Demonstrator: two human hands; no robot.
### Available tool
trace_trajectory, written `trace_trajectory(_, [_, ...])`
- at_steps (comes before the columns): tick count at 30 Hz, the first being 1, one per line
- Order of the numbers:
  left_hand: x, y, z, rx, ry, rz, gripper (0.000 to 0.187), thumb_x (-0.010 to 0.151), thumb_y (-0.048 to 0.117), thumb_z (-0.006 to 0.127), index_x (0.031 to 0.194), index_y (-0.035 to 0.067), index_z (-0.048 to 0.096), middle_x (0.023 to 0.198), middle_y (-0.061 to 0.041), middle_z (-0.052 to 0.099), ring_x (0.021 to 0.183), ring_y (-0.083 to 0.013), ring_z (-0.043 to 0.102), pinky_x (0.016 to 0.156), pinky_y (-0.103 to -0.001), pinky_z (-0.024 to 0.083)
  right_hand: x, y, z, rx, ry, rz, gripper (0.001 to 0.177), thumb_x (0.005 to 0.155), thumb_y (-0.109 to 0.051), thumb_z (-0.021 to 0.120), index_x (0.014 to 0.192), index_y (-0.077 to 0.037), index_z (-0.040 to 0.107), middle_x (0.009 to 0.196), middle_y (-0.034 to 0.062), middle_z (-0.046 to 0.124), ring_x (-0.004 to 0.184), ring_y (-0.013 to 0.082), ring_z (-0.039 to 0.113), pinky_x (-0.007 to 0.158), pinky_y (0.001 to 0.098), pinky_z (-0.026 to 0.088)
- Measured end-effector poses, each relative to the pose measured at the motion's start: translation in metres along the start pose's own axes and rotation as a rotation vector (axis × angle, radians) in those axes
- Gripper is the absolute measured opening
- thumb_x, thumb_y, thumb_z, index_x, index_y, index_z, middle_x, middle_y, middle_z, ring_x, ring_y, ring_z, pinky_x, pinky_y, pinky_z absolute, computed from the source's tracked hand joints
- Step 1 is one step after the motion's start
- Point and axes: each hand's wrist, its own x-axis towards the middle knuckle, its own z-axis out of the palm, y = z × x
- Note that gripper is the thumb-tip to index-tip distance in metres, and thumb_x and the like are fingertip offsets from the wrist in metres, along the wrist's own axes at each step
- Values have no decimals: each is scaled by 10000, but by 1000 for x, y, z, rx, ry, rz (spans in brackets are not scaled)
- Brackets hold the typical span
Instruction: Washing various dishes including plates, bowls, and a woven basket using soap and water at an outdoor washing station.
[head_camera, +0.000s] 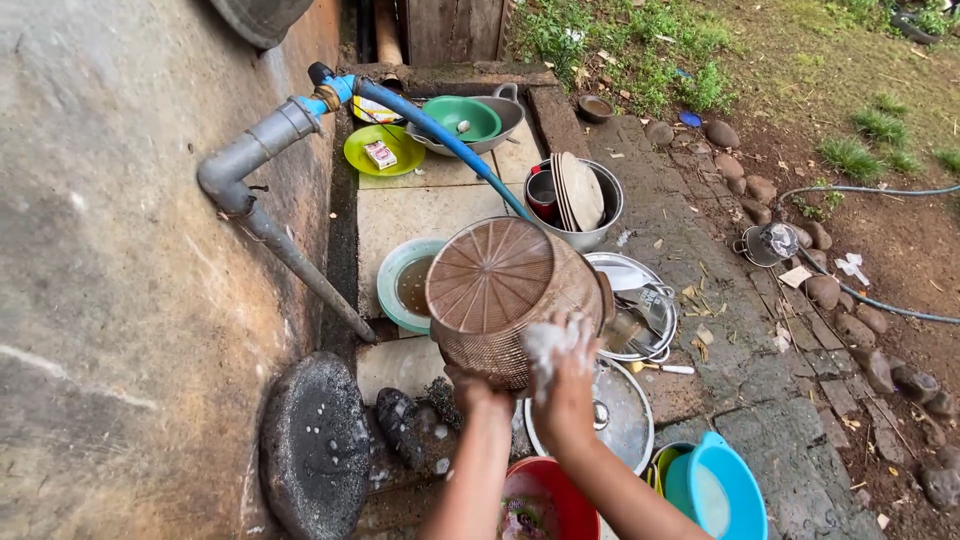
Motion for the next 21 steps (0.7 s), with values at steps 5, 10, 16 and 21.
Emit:
trace_trajectory(5, [-4, -8, 4, -71, 67, -10, 915, 988, 712, 444, 1537, -5, 297, 1537, -326, 237, 1418, -499, 205, 1118, -690, 188, 22, 23, 21, 50, 65, -399, 282, 845, -15, 663, 1123, 10, 619, 1593, 256, 421, 1416, 607, 335, 1148, 666, 315])
trace_trajectory(10, [-11, -19, 5, -115, 131, -41, 948, 1007, 732, 401, 1568, -11, 221, 1603, -341, 127, 1492, -513, 89, 1152, -729, 105, 98, 79, -16, 139, -144, 477, 327, 991, -269, 603, 1290, -141, 570, 1018, 256, 704, 994, 463, 677, 869, 566, 516])
trace_trajectory(16, [-62, 48, 41, -164, 167, 194, 757, 1027, 612, 468, 1469, -2, 445, 1474, -297, 458, 1420, -439, 402, 1144, -639, 328, 98, -19, -73, 294, -172, 432, 436, 946, -76, 586, 1379, -84, 630, 1245, 264, 674, 1145, 435, 645, 1002, 532, 502])
trace_trajectory(21, [-50, 39, 34, 20, 167, 405, 556, 1050, 438, 535, 1250, -70, 639, 1189, -252, 676, 1143, -304, 614, 1014, -481, 487, 97, -5, -79, 517, -194, 313, 422, 934, 70, 495, 1297, -58, 667, 1533, 215, 499, 1470, 393, 385, 1236, 555, 164])
